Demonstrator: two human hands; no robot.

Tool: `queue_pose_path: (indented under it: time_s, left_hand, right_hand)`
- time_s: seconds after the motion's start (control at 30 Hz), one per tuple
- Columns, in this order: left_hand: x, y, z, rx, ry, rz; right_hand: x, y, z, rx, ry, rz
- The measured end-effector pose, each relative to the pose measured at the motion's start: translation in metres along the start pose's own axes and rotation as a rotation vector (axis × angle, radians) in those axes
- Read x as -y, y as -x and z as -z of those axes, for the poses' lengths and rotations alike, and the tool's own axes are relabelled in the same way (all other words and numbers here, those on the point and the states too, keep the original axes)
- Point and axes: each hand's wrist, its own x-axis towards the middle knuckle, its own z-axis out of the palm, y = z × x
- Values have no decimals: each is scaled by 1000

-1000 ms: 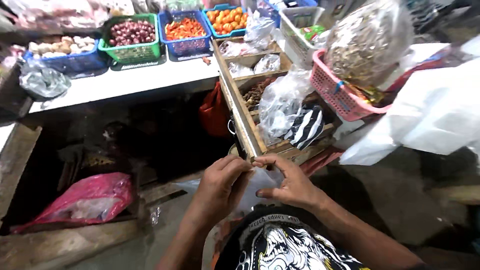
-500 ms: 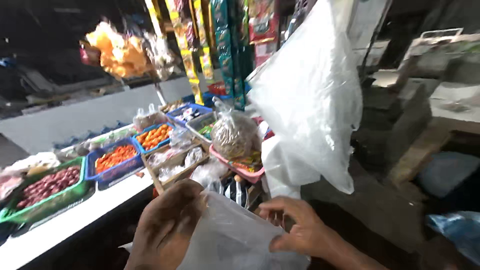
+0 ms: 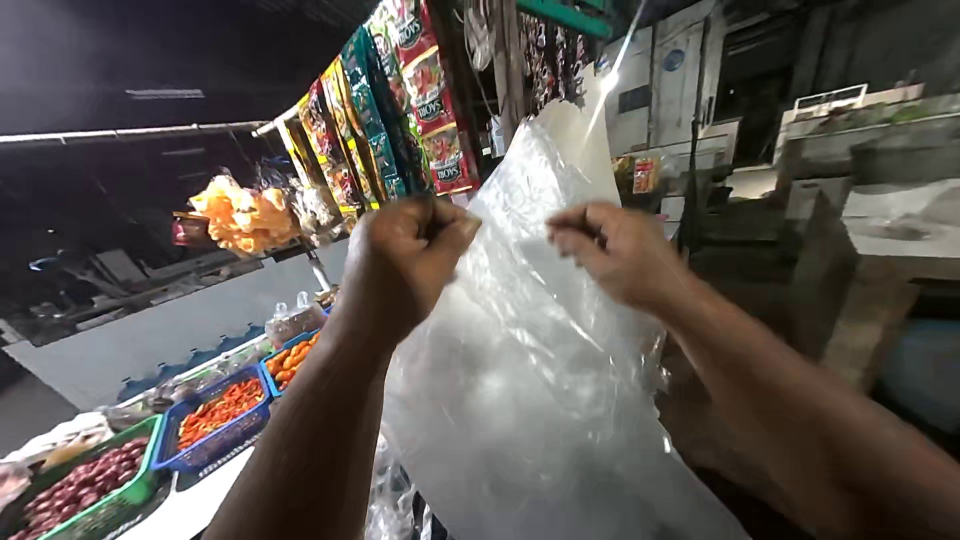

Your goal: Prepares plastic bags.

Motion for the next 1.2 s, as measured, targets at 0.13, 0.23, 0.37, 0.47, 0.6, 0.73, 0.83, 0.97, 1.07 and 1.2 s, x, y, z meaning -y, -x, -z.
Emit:
queue_pose_path:
  time_s: [0.13, 0.23, 0.37, 0.47, 0.6, 0.73, 0.83, 0.97, 1.07, 1.2]
  left_hand:
    - [1, -55, -13, 21, 39, -7]
    - [-5, -89, -27, 4, -6, 53]
    - [-4, -121, -37, 18, -43, -34]
    - [-8, -139, -41, 3, -130, 28]
    - [-13, -154, -44, -19, -217, 87]
    - [-13, -164, -47, 23, -228, 44]
    - [-11, -175, -51, 20, -233, 35]
    - [-12, -185, -55, 17, -259, 58]
    - [-10, -189, -57, 19, -255, 48]
    - [-8, -189, -59, 9, -228, 60]
  right_hand:
    - [-9, -88, 31, -215, 44, 57]
    - [-16, -140, 36, -192, -55, 59]
    - [-17, -170, 35, -173, -190, -23]
    - [-20, -173, 33, -174, -379, -33]
    - [-19, -173, 35, -118, -435, 25]
    - [-21, -173, 40, -54, -421, 39]
    - [-24, -173, 42, -39, -547, -13]
    - [-33, -180, 37, -80, -533, 96]
    - [-35, -186, 31, -152, -421, 197]
    - [-31, -191, 27, -152, -380, 109]
